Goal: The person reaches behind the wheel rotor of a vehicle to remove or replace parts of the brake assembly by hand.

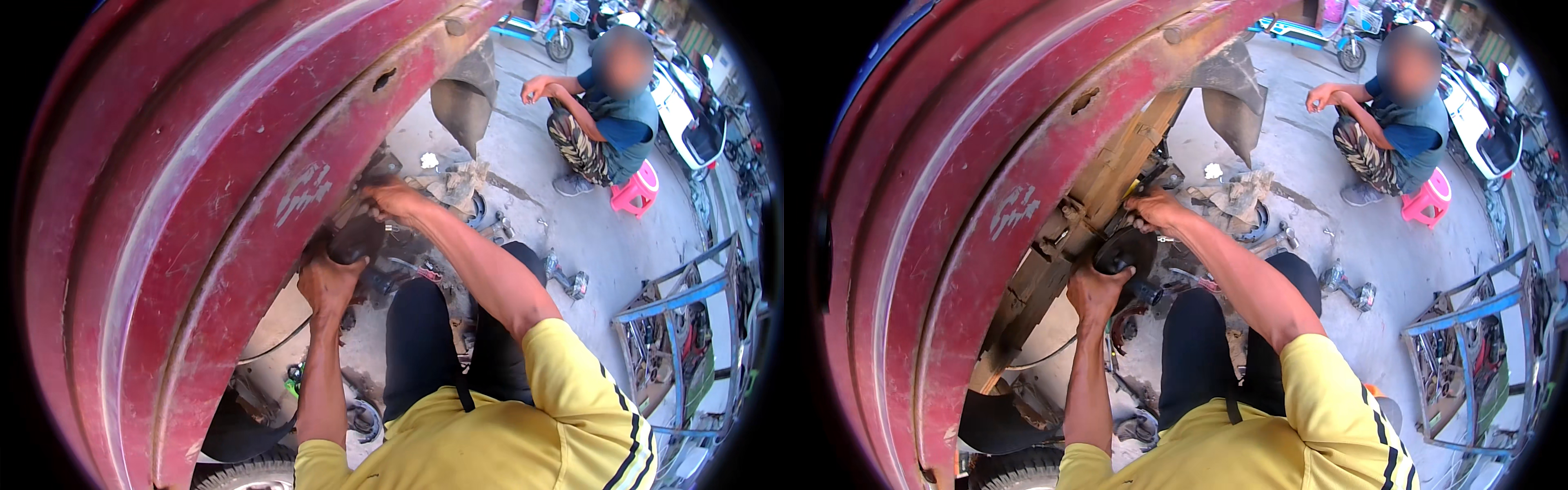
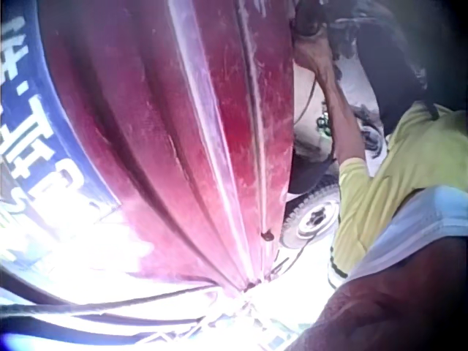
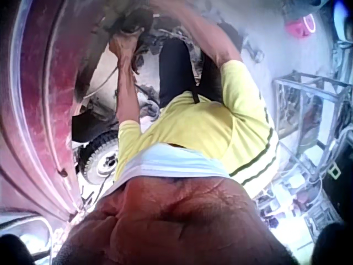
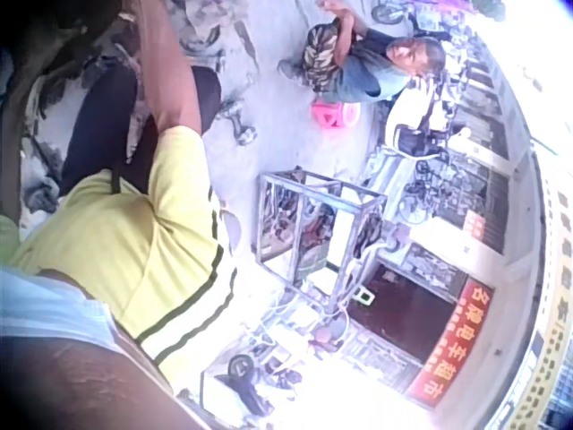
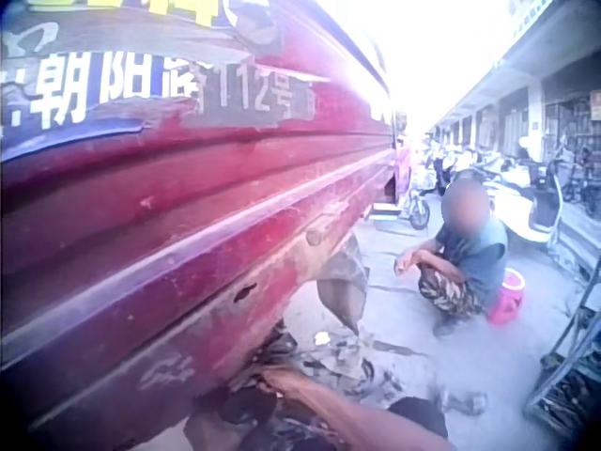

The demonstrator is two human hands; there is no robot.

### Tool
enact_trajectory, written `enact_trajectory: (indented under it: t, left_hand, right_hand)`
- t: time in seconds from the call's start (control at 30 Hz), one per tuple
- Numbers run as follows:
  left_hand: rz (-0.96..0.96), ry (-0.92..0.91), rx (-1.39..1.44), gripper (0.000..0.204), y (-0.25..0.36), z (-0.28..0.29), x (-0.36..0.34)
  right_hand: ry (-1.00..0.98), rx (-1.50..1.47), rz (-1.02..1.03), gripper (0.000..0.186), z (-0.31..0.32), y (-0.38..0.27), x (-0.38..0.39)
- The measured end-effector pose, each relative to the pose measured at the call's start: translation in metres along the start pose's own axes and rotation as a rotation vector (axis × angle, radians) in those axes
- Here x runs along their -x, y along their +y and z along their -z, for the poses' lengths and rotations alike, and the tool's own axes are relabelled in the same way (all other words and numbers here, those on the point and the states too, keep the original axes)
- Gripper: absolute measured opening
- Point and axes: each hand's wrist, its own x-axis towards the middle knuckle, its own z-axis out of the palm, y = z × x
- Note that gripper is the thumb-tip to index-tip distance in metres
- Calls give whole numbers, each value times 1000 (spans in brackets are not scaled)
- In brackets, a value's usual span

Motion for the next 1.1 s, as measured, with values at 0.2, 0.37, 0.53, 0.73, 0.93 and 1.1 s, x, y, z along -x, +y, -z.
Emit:
enact_trajectory:
  t: [0.2,0.37,0.53,0.73,0.93,1.1]
  left_hand:
    - [30,-2,-33,72,-3,-1,1]
    - [65,-44,-31,73,-1,-2,2]
    - [47,15,-24,73,5,1,4]
    - [45,27,3,72,-2,-5,5]
    - [50,36,23,69,-1,-5,5]
    - [63,24,16,65,-1,-5,4]
  right_hand:
    - [-33,48,-165,13,-4,-5,-12]
    - [-10,66,-147,13,3,-3,-8]
    - [-21,48,-159,13,4,-12,-5]
    - [-47,21,-173,14,-2,-9,-4]
    - [-103,2,-182,14,1,-1,-11]
    - [-148,7,-225,14,2,-6,-11]
